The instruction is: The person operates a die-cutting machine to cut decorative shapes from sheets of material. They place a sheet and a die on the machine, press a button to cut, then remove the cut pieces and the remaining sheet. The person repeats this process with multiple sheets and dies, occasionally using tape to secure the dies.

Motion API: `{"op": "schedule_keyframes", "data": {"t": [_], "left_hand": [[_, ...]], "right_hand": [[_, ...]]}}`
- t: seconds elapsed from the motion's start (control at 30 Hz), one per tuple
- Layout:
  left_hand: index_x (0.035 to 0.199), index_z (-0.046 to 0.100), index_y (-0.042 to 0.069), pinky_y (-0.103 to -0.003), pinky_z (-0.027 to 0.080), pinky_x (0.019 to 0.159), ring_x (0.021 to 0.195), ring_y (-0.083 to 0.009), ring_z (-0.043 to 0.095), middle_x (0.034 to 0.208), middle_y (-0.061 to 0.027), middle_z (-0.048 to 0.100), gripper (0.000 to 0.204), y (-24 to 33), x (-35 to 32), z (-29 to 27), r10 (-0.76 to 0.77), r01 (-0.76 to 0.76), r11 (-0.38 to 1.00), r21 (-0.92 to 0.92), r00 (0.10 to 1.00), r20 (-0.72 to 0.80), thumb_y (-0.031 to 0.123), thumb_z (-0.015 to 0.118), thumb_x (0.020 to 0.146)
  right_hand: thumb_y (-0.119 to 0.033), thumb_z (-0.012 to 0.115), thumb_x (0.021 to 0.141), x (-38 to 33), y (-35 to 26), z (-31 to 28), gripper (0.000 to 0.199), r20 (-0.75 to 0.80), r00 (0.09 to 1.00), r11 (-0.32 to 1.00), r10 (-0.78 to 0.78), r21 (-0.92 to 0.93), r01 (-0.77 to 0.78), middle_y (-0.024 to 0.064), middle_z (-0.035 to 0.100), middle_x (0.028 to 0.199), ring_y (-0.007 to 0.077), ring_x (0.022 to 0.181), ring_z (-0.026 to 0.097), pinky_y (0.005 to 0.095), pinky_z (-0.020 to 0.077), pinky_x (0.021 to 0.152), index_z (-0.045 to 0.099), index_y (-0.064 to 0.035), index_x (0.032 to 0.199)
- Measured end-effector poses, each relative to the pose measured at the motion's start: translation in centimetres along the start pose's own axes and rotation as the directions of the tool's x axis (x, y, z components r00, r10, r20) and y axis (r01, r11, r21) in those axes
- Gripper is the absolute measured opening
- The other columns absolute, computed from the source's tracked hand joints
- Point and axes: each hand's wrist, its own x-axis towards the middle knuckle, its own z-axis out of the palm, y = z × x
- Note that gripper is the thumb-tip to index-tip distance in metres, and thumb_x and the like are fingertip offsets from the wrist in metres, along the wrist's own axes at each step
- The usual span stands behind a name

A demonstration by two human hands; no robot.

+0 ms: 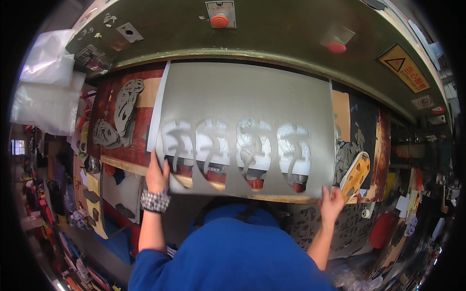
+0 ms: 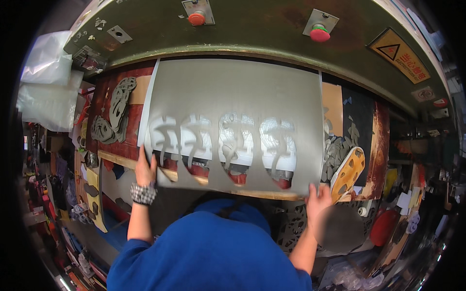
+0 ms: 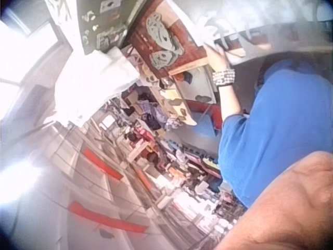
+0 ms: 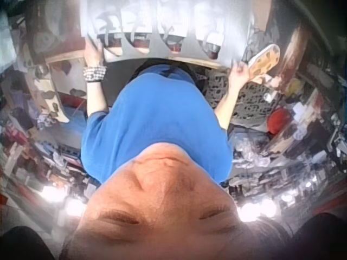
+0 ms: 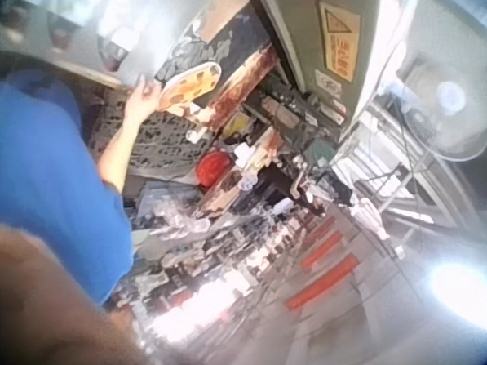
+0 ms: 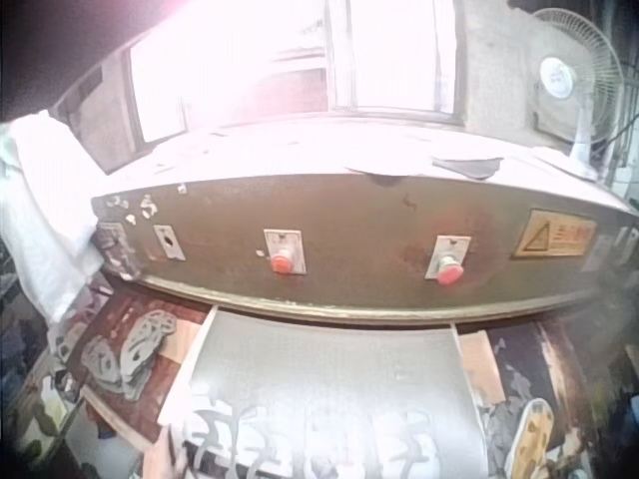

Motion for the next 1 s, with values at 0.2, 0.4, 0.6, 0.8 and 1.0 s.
{"op": "schedule_keyframes", "data": {"t": [0.2,0.4,0.6,0.8,1.0], "left_hand": [[0.118,0.053,0.005,-0.040,0.050,0.063,0.071,-0.0349,0.065,0.079,-0.0188,0.065,0.036,-2.4,-6.6,-2.4,-0.163,0.193,0.952,-0.236,0.977,0.139,0.018,0.065,0.088],[0.095,0.059,0.002,-0.038,0.048,0.067,0.073,-0.0272,0.058,0.083,-0.0134,0.060,0.011,-1.9,0.7,-2.6,-0.007,-0.004,0.995,-0.097,0.993,-0.117,0.010,0.064,0.088],[0.097,0.065,0.003,-0.038,0.051,0.066,0.072,-0.0295,0.062,0.080,-0.0115,0.064,0.019,10.1,4.9,-0.7,0.425,-0.442,0.835,-0.328,0.896,-0.128,0.002,0.065,0.079],[0.118,0.056,-0.009,-0.045,0.041,0.101,0.112,-0.0338,0.055,0.121,-0.0230,0.057,0.052,19.2,-0.8,4.1,0.658,-0.641,0.752,-0.152,0.721,0.219,0.023,0.071,0.080],[0.134,0.038,-0.014,-0.063,0.015,0.113,0.128,-0.0353,0.044,0.138,-0.0260,0.044,0.087,19.9,-2.8,4.4,0.567,-0.593,0.805,-0.011,0.765,0.303,0.043,0.071,0.077]], "right_hand": [[-0.010,0.068,0.089,-3.7,-0.5,-5.5,0.030,0.275,0.817,0.851,0.507,-0.309,-0.424,0.0027,0.053,0.053,0.0116,0.041,0.055,0.0244,0.0454,0.039,0.048,-0.0042,0.067],[-0.023,0.071,0.085,2.0,-1.5,-2.8,0.028,0.000,0.993,0.683,-0.115,-0.726,0.079,0.0128,0.064,0.078,0.0256,0.071,0.062,0.0362,0.0493,0.068,0.065,0.0034,0.093],[-0.031,0.072,0.084,3.6,0.6,-3.5,0.060,-0.113,0.881,0.406,-0.459,-0.909,0.095,0.0259,0.045,0.135,0.0391,0.122,0.046,0.0459,0.0379,0.101,0.051,-0.0030,0.133],[-0.031,0.072,0.083,3.0,5.1,-5.7,0.071,-0.144,0.894,0.540,-0.424,-0.833,0.122,0.0304,0.033,0.146,0.0444,0.131,0.037,0.0488,0.0318,0.108,0.042,-0.0056,0.142],[-0.031,0.074,0.081,2.9,5.6,-6.4,0.073,-0.149,0.901,0.567,-0.408,-0.815,0.122,0.0279,0.040,0.142,0.0436,0.130,0.038,0.0490,0.0337,0.106,0.042,-0.0056,0.142]]}}
